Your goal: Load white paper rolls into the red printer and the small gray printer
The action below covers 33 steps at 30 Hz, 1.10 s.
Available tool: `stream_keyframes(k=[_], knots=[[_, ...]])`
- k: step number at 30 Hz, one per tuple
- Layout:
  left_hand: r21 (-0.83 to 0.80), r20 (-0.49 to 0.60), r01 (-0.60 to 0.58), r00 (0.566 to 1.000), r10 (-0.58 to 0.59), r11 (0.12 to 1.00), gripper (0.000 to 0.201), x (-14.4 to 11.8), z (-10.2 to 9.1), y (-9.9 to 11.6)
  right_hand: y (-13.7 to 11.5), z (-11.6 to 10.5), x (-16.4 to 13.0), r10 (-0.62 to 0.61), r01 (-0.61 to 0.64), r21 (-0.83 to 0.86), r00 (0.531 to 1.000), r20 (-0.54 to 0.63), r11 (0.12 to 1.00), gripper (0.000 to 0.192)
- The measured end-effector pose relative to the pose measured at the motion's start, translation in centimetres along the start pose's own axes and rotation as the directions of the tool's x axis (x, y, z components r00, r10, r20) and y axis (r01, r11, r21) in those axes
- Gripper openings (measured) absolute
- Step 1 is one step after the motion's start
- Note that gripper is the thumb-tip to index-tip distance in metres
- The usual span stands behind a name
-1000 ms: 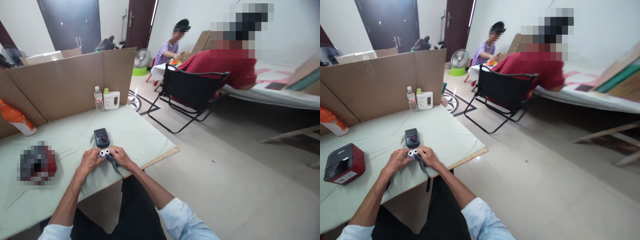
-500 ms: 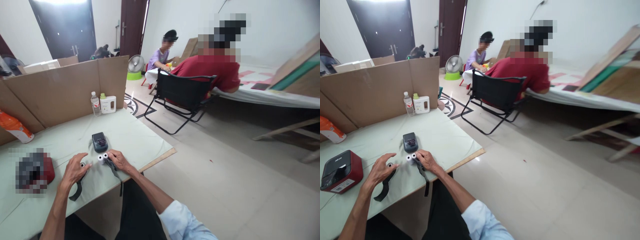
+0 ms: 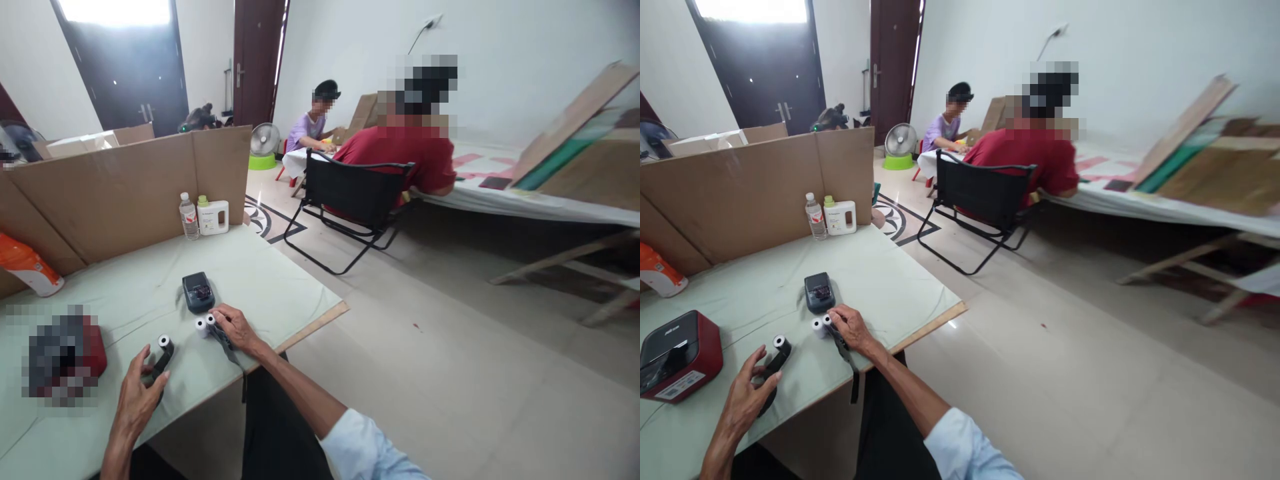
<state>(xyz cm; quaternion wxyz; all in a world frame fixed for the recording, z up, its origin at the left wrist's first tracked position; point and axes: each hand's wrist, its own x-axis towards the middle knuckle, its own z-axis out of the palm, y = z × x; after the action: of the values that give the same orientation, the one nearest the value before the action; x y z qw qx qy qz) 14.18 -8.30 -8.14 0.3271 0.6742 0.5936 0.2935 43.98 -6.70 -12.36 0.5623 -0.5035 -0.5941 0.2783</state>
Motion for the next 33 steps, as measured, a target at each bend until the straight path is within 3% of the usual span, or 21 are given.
stream_keyframes(k=[8, 18, 26, 33], knots=[[-0.049, 0.023, 0.027, 0.999, -0.026, 0.998, 0.088, -1.5, 0.7, -0.2, 0.6, 0.2, -0.1, -0.012, 0.012, -0.022, 1.0, -0.007, 1.0, 0.038], [-0.153, 0.122, 0.174, 0.98, -0.156, 0.973, 0.089, -1.0, -3.2, 1.1, 0.2, 0.0, -0.6, 0.018, -0.017, 0.037, 1.0, -0.025, 0.999, 0.038], [-0.045, 0.074, -0.041, 0.996, 0.044, 0.998, 0.063, 1.6, -3.0, 1.3, -0.9, -0.4, -0.6, -0.013, 0.013, 0.022, 1.0, -0.01, 1.0, 0.032], [-0.055, 0.142, -0.103, 0.984, 0.11, 0.993, 0.058, 3.2, -1.7, 3.5, -2.0, -0.6, -0.3, -0.075, 0.075, -0.004, 0.997, 0.026, 0.997, 0.026]])
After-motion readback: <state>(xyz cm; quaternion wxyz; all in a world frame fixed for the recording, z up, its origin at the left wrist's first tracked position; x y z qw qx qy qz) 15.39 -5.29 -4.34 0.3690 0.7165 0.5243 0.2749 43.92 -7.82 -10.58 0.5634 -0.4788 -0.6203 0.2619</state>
